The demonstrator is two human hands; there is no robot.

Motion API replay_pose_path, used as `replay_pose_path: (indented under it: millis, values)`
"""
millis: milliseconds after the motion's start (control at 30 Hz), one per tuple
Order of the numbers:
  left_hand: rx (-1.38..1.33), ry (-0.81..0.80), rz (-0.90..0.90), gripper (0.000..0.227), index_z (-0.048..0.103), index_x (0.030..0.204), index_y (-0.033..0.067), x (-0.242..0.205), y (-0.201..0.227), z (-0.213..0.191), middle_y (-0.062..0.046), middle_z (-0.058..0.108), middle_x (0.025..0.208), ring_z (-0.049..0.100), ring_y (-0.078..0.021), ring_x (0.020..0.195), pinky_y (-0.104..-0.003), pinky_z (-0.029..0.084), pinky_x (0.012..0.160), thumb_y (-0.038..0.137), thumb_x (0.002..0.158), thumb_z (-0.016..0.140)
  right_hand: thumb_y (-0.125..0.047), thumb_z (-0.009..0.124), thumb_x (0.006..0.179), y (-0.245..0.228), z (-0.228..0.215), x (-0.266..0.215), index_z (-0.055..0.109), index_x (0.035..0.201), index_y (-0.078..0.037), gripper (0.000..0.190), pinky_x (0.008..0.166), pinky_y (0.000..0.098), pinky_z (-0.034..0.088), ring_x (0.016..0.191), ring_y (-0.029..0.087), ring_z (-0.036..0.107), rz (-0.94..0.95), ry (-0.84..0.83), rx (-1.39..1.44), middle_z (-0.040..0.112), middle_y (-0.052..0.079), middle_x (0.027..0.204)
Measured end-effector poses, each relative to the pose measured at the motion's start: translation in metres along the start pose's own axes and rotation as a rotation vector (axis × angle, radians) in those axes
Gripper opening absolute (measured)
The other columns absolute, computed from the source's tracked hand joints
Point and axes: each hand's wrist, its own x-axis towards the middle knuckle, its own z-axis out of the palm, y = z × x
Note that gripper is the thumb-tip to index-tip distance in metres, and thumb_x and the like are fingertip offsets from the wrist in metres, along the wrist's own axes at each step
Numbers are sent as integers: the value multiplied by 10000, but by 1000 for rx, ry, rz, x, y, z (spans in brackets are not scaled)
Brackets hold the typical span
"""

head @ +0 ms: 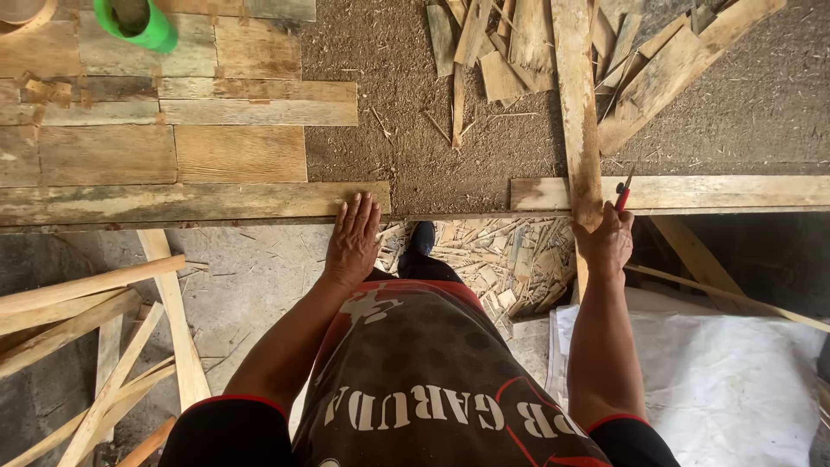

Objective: The recorder uses a utility knife to cut thin wood scraps and fits them onto a larger wooden panel to create a mosaic or textured surface.

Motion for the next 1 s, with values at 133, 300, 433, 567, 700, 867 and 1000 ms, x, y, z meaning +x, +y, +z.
replay_pose_path:
  millis: [133,300,433,567,700,867,1000]
  values:
    - [-40,-55,-11,863,156,1650,56,-1,4,-14,-193,55,1718,42,-343,1592,-451,23,1297,463,1001,554,-414,900,727,-5,-13,-6,576,1468,-136,855,916,491,572,1144,359,613,12,-62,-13,511,177,1386]
    - [-135,-57,-40,919,172,1642,105,-6,10,-19,-196,47,1713,41,-355,1593,-456,22,1301,463,936,639,-404,889,761,18,-13,3,661,1308,-62,684,885,496,556,978,355,652,-93,17,141,588,201,1220]
    - [-174,3,-44,935,192,1634,96,-7,11,-16,-196,62,1711,48,-363,1587,-462,27,1297,442,915,680,-377,852,810,27,-27,5,715,1116,-51,467,846,443,607,890,277,680,-133,-58,144,697,141,965]
    - [-201,-8,-56,906,235,1617,115,-5,14,-24,-202,82,1699,56,-365,1577,-464,40,1288,412,898,699,-358,813,895,26,-57,-3,667,936,-31,361,750,495,582,739,255,639,-183,-192,278,663,92,852]
    - [-227,58,-59,800,342,1583,56,-3,16,-17,-233,122,1689,109,-396,1570,-468,93,1287,372,934,687,-391,781,903,9,-99,-22,652,1133,-51,430,807,457,650,815,267,690,-259,-149,234,672,111,935]
    - [-185,94,-76,693,466,1498,-20,7,22,1,-234,270,1646,241,-367,1547,-412,208,1287,349,954,683,-274,886,740,2,-113,-16,576,1470,-91,814,930,530,556,1119,366,582,-471,3,-60,608,200,1222]
    - [-196,90,-98,589,564,1362,-71,16,27,-17,-227,411,1533,376,-351,1464,-393,319,1235,317,938,693,-260,890,741,4,-116,2,540,1535,-116,880,1019,448,562,1184,324,577,-663,-35,-237,604,133,1376]
